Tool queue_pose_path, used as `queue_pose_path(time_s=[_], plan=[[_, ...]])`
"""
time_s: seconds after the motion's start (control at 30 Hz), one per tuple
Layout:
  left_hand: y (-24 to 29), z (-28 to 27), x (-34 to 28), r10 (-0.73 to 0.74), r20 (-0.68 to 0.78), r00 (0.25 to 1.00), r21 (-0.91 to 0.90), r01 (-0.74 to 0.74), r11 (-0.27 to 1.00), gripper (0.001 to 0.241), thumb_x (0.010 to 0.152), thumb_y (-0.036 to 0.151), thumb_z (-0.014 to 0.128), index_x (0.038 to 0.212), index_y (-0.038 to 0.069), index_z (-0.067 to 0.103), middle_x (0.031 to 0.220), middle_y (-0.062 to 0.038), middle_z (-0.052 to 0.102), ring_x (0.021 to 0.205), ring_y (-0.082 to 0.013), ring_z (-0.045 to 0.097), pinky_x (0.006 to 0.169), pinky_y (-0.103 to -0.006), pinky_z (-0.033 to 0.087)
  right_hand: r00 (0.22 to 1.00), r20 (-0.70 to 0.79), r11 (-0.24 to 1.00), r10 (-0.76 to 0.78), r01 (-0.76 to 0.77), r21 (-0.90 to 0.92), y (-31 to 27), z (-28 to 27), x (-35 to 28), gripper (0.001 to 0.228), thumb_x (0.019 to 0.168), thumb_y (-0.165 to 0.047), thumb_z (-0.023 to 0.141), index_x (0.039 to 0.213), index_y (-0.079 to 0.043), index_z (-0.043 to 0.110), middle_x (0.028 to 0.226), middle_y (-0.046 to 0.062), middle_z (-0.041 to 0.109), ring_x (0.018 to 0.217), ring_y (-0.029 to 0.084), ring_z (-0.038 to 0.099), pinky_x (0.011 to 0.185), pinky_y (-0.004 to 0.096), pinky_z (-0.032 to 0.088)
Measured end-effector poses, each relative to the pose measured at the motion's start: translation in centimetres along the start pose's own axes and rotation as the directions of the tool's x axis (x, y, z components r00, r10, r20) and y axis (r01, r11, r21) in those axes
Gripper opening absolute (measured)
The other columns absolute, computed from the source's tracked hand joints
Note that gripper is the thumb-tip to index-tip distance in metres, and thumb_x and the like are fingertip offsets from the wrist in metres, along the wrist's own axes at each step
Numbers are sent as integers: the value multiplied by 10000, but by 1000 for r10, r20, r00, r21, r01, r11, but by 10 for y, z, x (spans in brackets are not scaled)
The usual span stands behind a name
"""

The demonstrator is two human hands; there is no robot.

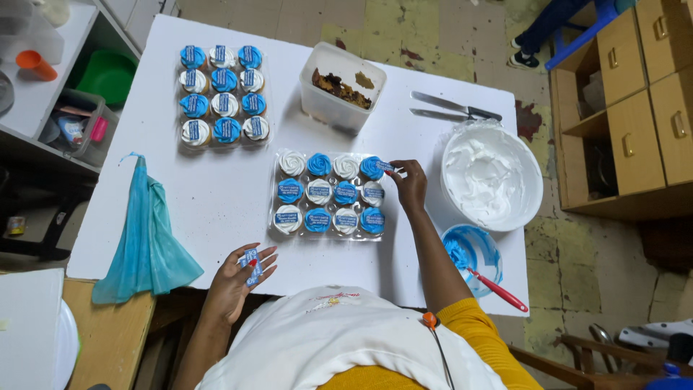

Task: The person places small rectangular labels onto the frosted tops of cupcakes arranged in a container.

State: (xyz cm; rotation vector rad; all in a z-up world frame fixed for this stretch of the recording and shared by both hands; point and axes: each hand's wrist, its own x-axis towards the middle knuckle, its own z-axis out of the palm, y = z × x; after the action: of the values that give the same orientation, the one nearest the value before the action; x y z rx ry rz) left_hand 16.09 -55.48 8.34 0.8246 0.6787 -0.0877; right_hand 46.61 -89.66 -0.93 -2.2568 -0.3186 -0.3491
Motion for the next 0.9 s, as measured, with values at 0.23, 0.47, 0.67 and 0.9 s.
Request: queue_pose_path(time_s=[0.23,0.47,0.67,0.9], plan=[[3,11,-3,25,-112,993,9,-25,1000,445,892,76,611,1311,-33,506,1354,-386,644,1243,-499,639,1075,-550,514,991,135,998,2,6,-57,11,22,17,301,836,3,836,1117,-69,758,1030,99,670,865,269,660,648,352,564],[-7,16,6,8,-97,995,29,-5,1000,434,898,86,616,1300,-35,506,1356,-378,651,1231,-495,650,1081,-555,520,993,118,1000,-6,9,-26,20,32,12,309,836,-7,839,1129,-77,769,1021,77,631,824,235,643,656,339,559],[-10,20,13,14,-68,998,40,-11,999,393,897,84,636,1260,-22,531,1346,-370,663,1210,-475,667,1071,-539,539,991,132,999,-6,11,-41,19,34,10,317,835,-19,847,1135,-83,766,1023,75,641,799,224,650,631,333,542],[-46,-8,44,86,30,996,94,-88,992,378,960,68,658,1306,-36,546,1211,-357,701,995,-386,759,806,-390,640,988,-115,992,107,-98,78,11,27,7,245,870,-86,849,1076,-196,774,937,41,633,821,239,676,745,327,539]])
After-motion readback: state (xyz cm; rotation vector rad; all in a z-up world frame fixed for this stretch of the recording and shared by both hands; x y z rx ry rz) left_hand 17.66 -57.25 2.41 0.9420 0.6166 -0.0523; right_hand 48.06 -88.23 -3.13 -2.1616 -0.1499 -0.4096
